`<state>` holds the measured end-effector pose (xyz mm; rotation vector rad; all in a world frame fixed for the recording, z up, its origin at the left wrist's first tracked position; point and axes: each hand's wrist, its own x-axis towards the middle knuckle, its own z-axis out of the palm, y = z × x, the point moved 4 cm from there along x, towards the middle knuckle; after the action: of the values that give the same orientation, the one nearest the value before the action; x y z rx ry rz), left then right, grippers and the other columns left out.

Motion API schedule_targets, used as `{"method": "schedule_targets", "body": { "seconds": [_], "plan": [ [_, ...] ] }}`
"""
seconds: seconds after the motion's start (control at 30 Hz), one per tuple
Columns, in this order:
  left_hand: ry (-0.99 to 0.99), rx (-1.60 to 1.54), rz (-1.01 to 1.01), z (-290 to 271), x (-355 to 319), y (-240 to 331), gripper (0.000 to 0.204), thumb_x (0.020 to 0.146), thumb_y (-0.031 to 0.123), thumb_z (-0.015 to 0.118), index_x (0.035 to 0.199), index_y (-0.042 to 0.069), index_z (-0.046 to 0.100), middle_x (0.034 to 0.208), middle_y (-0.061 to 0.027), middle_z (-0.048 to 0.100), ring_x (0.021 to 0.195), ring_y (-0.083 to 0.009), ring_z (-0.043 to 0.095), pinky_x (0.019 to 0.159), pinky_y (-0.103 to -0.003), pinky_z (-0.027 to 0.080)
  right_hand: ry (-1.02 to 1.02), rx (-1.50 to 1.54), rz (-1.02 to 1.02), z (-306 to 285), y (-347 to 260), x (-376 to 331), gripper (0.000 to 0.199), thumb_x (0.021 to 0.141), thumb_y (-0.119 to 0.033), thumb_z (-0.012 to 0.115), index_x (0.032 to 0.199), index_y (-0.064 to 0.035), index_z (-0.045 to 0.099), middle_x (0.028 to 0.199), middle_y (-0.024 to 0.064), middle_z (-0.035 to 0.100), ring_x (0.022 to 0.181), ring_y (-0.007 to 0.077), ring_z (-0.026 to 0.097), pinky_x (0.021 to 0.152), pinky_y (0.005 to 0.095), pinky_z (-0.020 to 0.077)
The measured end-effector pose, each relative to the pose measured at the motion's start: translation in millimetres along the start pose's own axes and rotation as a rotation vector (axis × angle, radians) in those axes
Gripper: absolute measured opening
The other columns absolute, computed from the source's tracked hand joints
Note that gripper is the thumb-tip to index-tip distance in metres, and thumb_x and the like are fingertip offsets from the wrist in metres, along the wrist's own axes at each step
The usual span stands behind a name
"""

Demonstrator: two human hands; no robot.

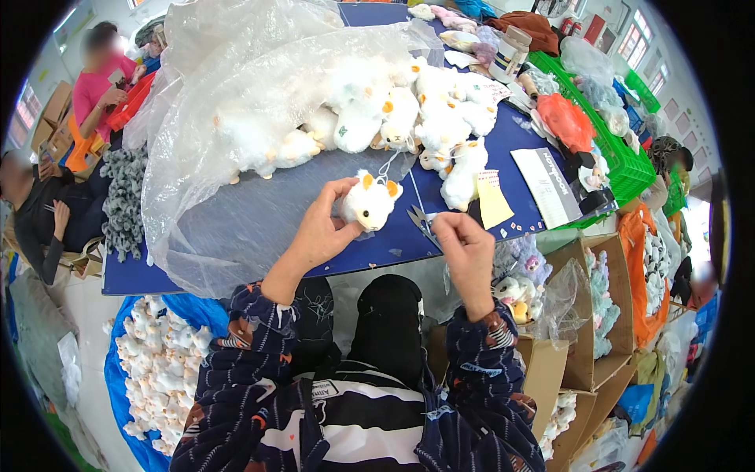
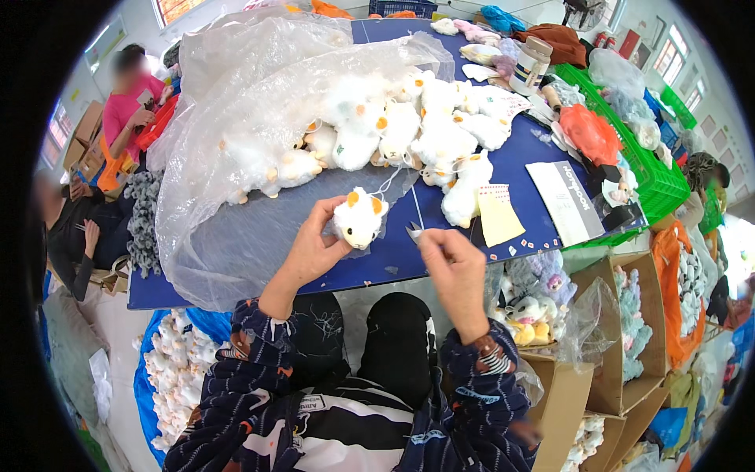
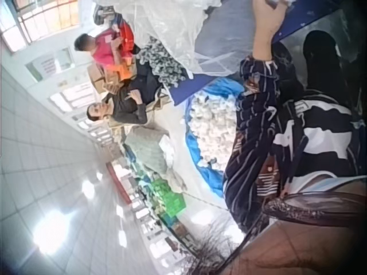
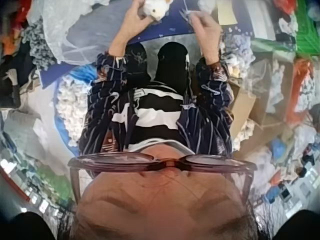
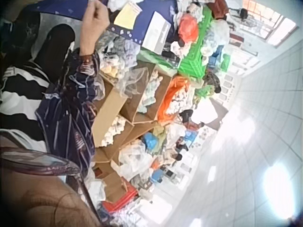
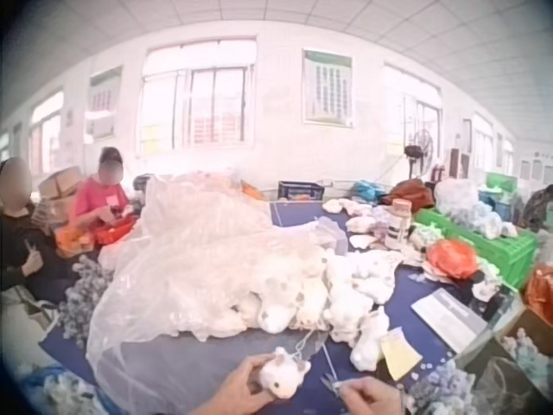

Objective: The person sits on the floor and trims loose threads from small white stuffed toys using scissors. They handle each toy one at a time, cut excess threads, and place the finished items into a cardboard box.

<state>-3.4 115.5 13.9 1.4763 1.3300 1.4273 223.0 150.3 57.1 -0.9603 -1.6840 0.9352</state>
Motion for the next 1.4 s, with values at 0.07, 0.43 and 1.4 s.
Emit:
{"method": "schedule_targets", "body": {
  "seconds": [0.07,0.43,1.4],
  "plan": [
    [0.001,-0.034,-0.006,3,0,-6,0.057,0.080,0.007,0.070,0.129,0.004,0.041,0.129,-0.0142,0.050,0.119,-0.0237,0.052,0.087,-0.035,0.054,-0.040,-0.010,-0.042,11,-16,-5,0.008,0.086,-0.005,0.065,0.089,0.0022,0.065,0.070,0.0006,0.058,0.059,0.0038,0.047,0.052,0.0206,0.0375],
    [0.017,0.197,0.127,4,-7,12,0.056,0.076,0.004,0.072,0.128,0.003,0.048,0.131,-0.0121,0.045,0.112,-0.0251,0.054,0.078,-0.031,0.052,-0.136,-0.021,0.051,36,-28,1,0.015,0.083,-0.010,0.066,0.083,0.0048,0.065,0.065,0.0032,0.060,0.054,0.0057,0.047,0.050,0.0234,0.0388],
    [0.096,-0.210,-0.021,11,-53,-6,0.059,0.082,-0.004,0.058,0.137,-0.003,0.036,0.127,-0.0111,0.051,0.115,-0.0199,0.053,0.097,-0.034,0.042,-0.047,0.027,-0.256,18,5,-51,0.069,0.077,-0.016,0.076,0.137,-0.0056,0.045,0.128,0.0126,0.052,0.089,0.0136,0.058,0.069,0.0255,0.0490]
  ]
}}
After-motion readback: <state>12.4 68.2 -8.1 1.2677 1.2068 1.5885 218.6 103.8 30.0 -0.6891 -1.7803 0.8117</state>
